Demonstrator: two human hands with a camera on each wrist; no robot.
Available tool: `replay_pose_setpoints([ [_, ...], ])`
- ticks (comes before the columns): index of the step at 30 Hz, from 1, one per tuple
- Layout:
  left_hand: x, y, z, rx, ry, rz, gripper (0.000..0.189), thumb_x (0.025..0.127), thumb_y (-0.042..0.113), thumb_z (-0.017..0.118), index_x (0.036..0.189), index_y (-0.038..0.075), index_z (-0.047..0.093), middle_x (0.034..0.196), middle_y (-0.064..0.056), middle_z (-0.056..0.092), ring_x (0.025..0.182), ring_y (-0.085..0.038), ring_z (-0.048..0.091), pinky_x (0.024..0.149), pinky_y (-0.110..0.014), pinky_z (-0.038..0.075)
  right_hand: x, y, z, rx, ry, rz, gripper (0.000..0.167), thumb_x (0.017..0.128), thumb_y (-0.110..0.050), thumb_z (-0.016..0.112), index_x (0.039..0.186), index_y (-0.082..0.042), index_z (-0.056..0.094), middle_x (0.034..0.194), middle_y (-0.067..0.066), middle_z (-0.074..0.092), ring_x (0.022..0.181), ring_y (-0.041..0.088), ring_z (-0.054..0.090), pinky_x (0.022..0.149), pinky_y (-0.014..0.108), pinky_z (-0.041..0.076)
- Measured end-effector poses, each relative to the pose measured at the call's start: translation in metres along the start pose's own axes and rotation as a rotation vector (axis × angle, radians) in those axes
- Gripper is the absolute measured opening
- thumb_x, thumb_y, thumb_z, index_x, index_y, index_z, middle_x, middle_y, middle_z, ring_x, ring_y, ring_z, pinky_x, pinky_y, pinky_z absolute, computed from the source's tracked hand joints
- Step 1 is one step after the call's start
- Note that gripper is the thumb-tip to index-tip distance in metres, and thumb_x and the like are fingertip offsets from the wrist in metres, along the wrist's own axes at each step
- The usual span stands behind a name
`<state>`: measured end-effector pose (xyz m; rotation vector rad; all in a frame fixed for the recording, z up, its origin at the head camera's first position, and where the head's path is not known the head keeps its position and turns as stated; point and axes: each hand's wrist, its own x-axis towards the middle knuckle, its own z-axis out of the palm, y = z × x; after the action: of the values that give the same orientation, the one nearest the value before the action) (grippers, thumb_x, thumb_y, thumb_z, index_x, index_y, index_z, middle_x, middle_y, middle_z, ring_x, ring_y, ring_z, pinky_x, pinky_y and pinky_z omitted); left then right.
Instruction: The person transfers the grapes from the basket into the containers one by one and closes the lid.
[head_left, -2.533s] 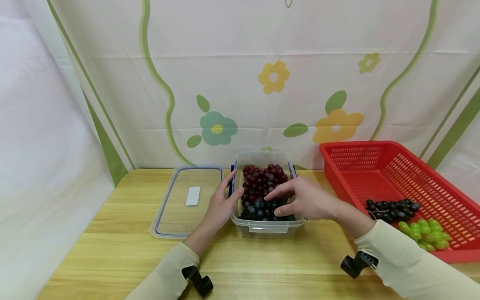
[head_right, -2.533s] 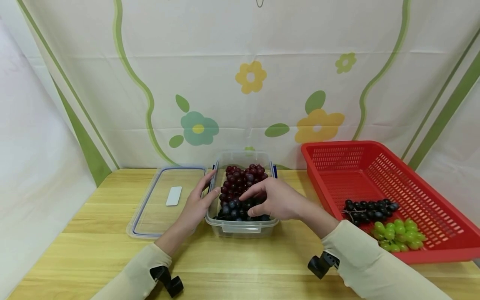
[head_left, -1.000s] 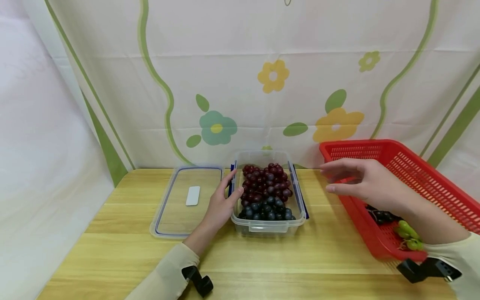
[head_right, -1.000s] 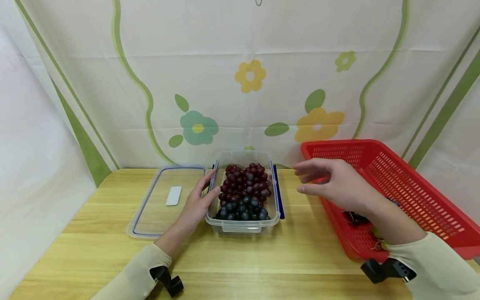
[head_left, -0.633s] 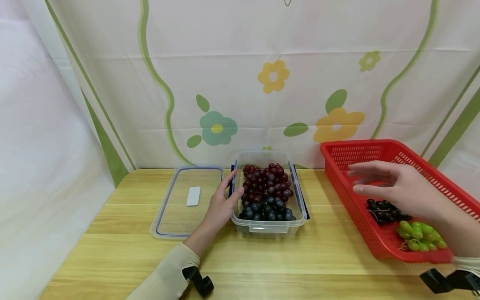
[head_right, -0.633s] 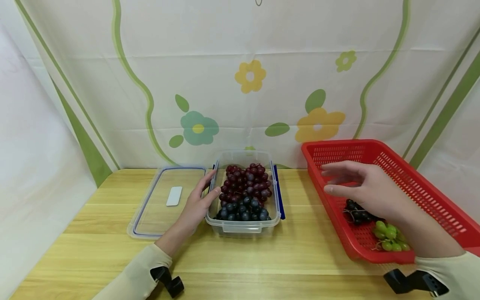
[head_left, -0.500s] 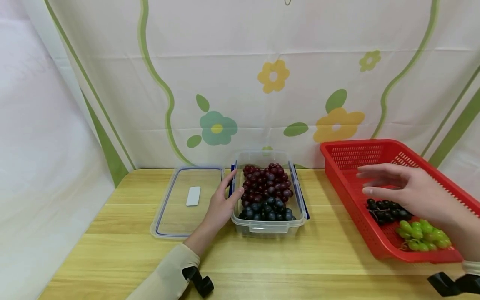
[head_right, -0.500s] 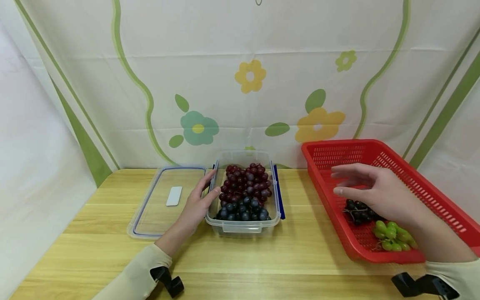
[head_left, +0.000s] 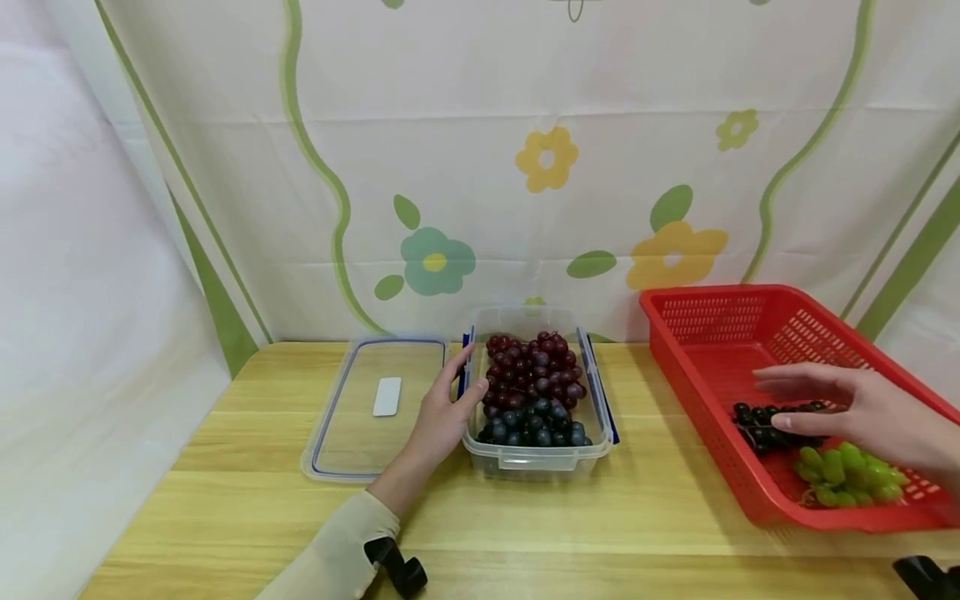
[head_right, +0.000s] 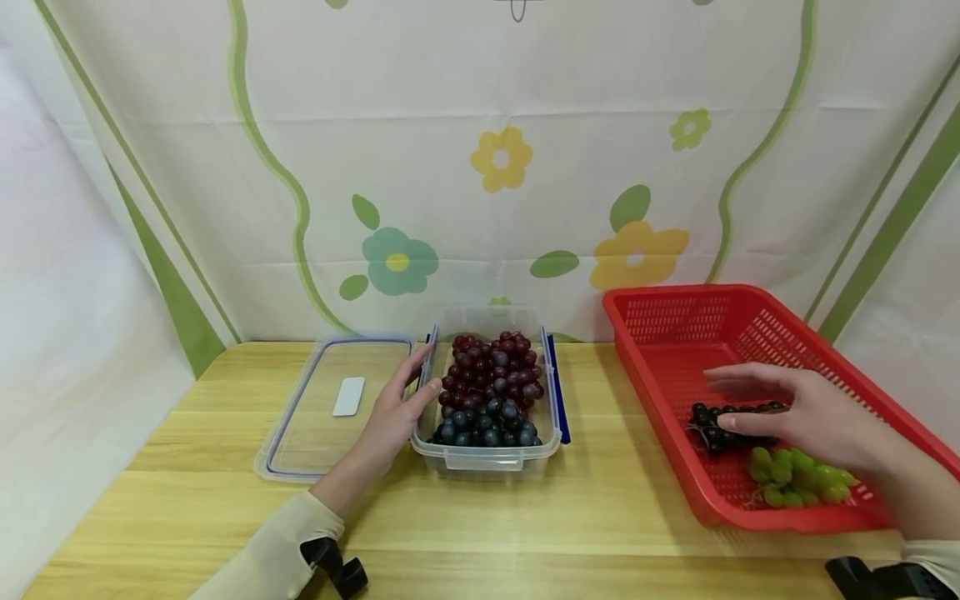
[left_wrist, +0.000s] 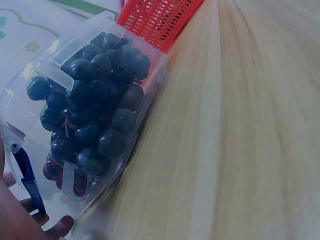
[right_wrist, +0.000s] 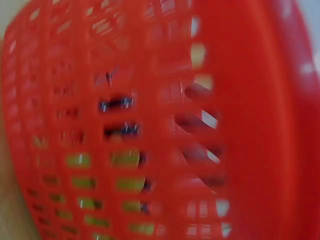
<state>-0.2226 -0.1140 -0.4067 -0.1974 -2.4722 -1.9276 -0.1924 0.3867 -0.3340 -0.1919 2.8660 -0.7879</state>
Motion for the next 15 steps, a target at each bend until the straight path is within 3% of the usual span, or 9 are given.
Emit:
replay_pose_setpoints([
  [8, 0.000, -0.001, 0.002, 0.018, 0.004, -0.013, 0.062, 0.109, 0.032, 0.059, 0.166, 0.038, 0.034, 0.178, -0.006, 0.024, 0.165, -0.041, 0.018, 0.126, -0.074, 0.022, -0.003, 0.031, 0.005, 0.025, 0.028, -0.045, 0.066, 0.099, -0.032, 0.076, 0.154, -0.004, 0.052, 0.148, 0.031, 0.059, 0.102, -0.024, 0.050, 0.074, 0.025, 0.061],
  [15, 0.001, -0.002, 0.003, 0.006, 0.001, -0.017, 0.062, 0.109, 0.032, 0.058, 0.166, 0.036, 0.034, 0.178, -0.006, 0.022, 0.165, -0.041, 0.017, 0.127, -0.074, 0.018, -0.001, 0.039, 0.007, -0.019, 0.081, -0.074, 0.063, 0.094, -0.033, 0.082, 0.149, -0.009, 0.060, 0.141, 0.025, 0.066, 0.105, -0.022, 0.052, 0.073, 0.024, 0.059],
])
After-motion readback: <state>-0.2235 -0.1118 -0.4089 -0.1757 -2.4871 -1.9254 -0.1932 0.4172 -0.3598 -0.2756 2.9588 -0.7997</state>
